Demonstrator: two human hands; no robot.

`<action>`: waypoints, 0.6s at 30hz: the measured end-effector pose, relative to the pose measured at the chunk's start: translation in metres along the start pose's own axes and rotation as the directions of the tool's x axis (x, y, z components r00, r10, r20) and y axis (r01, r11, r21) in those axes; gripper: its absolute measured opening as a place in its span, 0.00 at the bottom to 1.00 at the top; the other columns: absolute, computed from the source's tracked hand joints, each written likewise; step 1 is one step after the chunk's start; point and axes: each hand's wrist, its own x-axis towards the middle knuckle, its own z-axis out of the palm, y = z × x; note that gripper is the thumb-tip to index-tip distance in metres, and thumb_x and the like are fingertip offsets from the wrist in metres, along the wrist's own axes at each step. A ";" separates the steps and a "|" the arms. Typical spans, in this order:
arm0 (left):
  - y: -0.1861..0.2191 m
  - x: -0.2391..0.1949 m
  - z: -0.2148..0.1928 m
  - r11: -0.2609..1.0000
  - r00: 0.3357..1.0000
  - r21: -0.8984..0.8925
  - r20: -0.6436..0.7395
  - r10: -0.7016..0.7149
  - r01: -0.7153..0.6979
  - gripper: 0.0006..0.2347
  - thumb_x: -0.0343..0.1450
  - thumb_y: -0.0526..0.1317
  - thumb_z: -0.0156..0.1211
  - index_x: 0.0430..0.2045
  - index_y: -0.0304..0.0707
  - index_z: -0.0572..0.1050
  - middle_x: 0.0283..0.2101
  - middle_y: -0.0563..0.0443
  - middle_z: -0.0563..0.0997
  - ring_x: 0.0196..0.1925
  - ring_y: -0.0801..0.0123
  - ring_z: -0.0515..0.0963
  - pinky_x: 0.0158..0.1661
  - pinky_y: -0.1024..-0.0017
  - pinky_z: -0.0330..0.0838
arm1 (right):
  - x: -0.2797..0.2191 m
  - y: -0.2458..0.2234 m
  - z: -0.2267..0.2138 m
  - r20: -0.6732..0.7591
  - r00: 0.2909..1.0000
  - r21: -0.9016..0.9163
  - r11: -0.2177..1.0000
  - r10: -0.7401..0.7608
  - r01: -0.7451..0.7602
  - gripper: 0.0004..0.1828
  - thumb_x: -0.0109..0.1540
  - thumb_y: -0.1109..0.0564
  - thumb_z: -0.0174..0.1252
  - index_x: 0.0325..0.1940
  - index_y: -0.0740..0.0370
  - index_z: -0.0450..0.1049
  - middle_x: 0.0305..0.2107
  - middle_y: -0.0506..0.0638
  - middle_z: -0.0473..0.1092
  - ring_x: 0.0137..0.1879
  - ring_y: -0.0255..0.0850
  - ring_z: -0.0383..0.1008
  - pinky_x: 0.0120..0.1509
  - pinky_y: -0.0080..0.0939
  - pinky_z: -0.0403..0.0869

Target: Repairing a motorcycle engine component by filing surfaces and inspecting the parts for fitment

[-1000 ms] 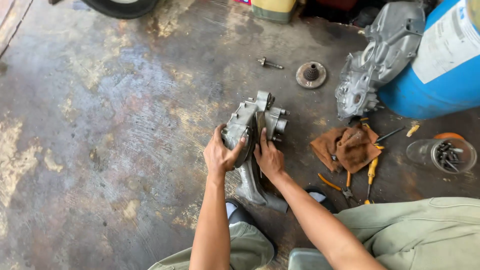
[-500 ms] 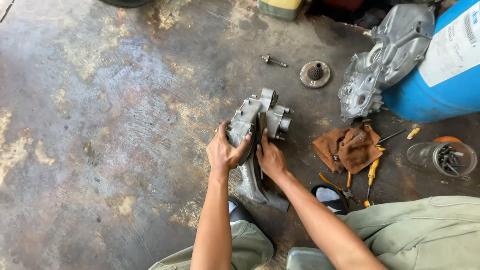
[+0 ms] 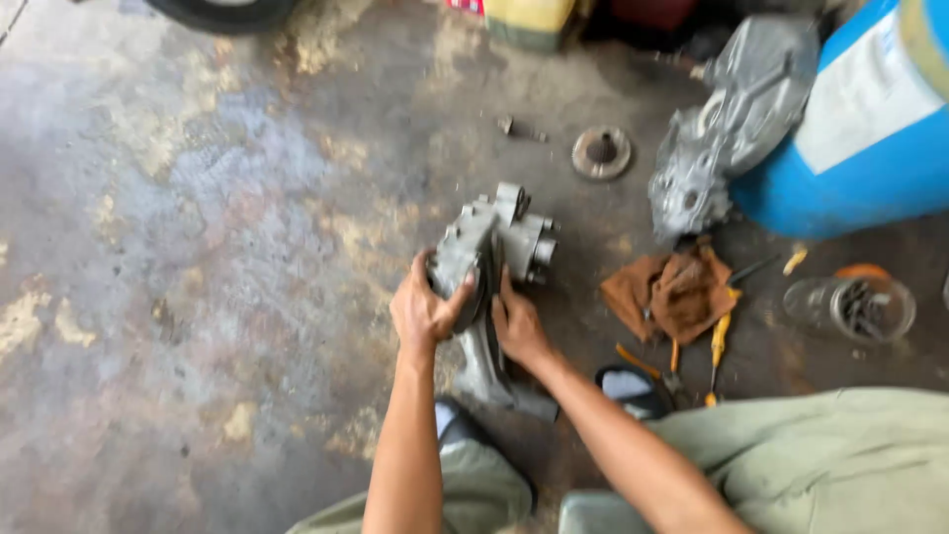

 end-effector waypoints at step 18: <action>-0.012 0.020 0.024 0.998 0.987 0.056 -0.156 0.043 -0.035 0.34 0.58 0.64 0.60 0.57 0.49 0.69 0.48 0.46 0.74 0.54 0.52 0.74 0.52 0.52 0.70 | 0.026 -0.026 0.018 -0.229 0.970 0.174 0.984 0.075 -0.035 0.30 0.68 0.61 0.45 0.77 0.65 0.57 0.61 0.73 0.66 0.65 0.61 0.69 0.67 0.53 0.70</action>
